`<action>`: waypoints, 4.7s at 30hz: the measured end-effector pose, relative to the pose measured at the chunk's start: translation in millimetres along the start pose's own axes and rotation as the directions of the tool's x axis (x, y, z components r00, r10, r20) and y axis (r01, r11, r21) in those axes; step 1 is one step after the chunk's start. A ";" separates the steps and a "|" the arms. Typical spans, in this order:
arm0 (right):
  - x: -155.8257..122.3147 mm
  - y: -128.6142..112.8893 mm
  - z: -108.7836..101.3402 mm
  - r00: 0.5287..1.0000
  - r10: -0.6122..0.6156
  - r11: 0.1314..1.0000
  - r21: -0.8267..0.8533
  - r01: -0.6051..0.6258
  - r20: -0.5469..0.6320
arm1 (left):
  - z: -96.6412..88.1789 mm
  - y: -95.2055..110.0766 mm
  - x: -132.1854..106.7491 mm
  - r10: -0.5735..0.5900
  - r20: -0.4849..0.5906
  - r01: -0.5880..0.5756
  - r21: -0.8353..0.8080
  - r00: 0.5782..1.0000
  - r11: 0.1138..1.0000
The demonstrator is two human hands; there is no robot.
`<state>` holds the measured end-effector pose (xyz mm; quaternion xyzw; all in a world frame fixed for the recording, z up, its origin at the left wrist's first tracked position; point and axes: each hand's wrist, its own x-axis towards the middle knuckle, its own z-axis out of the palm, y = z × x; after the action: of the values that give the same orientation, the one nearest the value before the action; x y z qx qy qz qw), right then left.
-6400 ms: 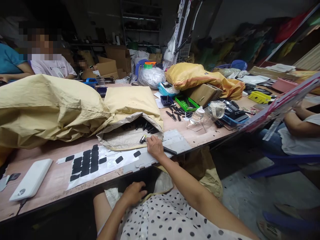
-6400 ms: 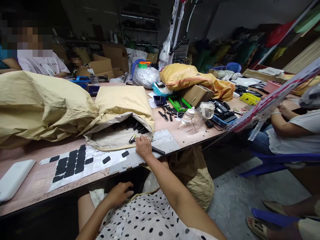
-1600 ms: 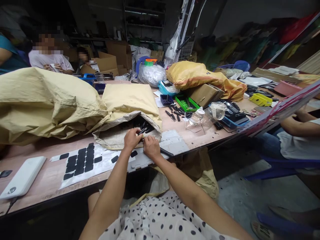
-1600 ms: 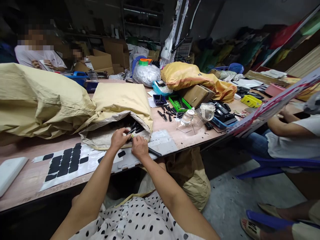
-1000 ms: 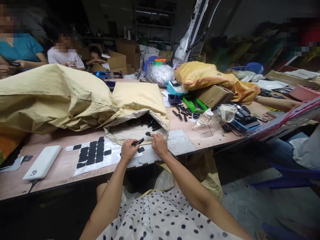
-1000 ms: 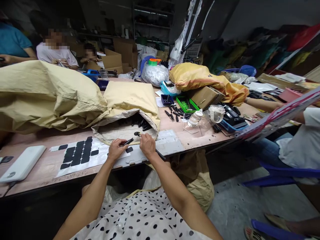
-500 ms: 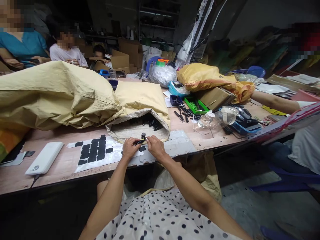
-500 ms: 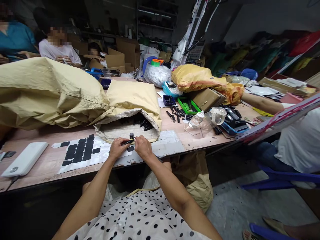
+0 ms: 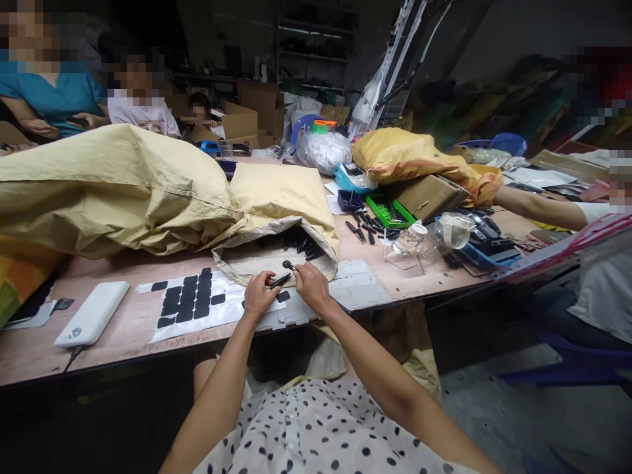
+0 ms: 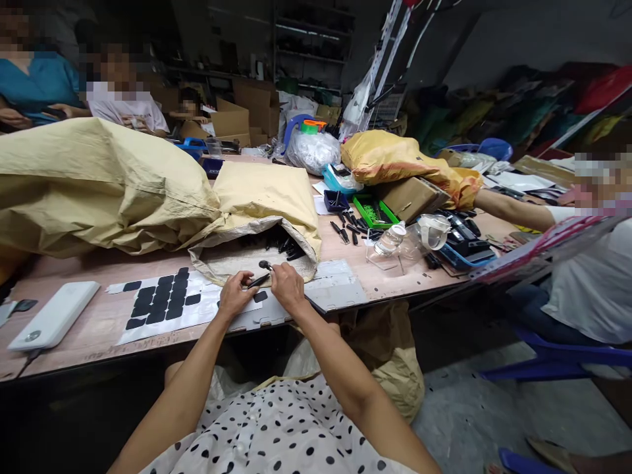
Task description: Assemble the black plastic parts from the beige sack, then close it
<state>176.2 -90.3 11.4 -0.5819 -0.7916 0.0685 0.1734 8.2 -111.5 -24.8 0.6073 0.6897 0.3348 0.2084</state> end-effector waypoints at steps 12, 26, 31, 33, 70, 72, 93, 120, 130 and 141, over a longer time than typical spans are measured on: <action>0.8 25.1 30.7 0.996 -0.068 0.980 -0.190 0.056 -0.060 | 3.0 -7.0 1.1 0.108 -0.023 -0.105 0.104 0.994 0.989; 2.8 18.5 30.7 0.998 -0.024 0.977 -0.212 0.011 -0.061 | -36.1 10.0 -84.1 0.138 0.494 -0.038 -0.207 0.859 0.978; 3.4 17.3 28.8 0.999 -0.015 0.979 -0.205 0.005 -0.043 | -5.5 -8.3 -119.3 -0.267 0.587 0.155 0.234 0.764 0.960; 3.7 17.1 28.4 0.999 -0.014 0.979 -0.203 0.006 -0.037 | 9.7 -19.2 -125.9 -0.401 0.536 0.211 0.381 0.743 0.900; 5.6 11.9 29.7 0.999 -0.032 0.978 -0.205 0.028 -0.017 | 42.7 118.1 92.1 -0.076 0.177 -0.014 0.459 0.981 0.888; 4.5 11.5 27.4 0.999 -0.035 0.977 -0.210 0.028 -0.030 | 28.7 103.0 83.6 -0.021 0.069 -0.008 0.405 0.997 0.914; -1.2 22.5 14.1 0.998 -0.013 0.999 -0.054 0.010 -0.065 | 7.5 -2.9 -8.2 0.151 0.000 -0.150 0.129 0.989 0.980; -28.4 -4.9 8.2 0.999 -0.052 0.989 0.138 0.051 0.008 | 12.3 3.2 -8.4 0.072 -0.031 -0.068 0.105 0.997 0.992; 6.3 34.1 12.9 0.996 -0.027 0.998 -0.062 0.022 -0.083 | 12.9 5.6 -10.8 0.076 -0.030 -0.073 0.110 0.997 0.991; -0.2 42.0 33.6 0.986 -0.098 0.978 -0.195 0.071 -0.134 | 7.6 2.4 -10.5 0.116 -0.015 -0.116 0.034 0.993 0.993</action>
<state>202.1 -74.1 -32.9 -0.5648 -0.8043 -0.0565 0.1760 17.0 -120.1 -29.5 0.6468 0.6604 0.3402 0.1726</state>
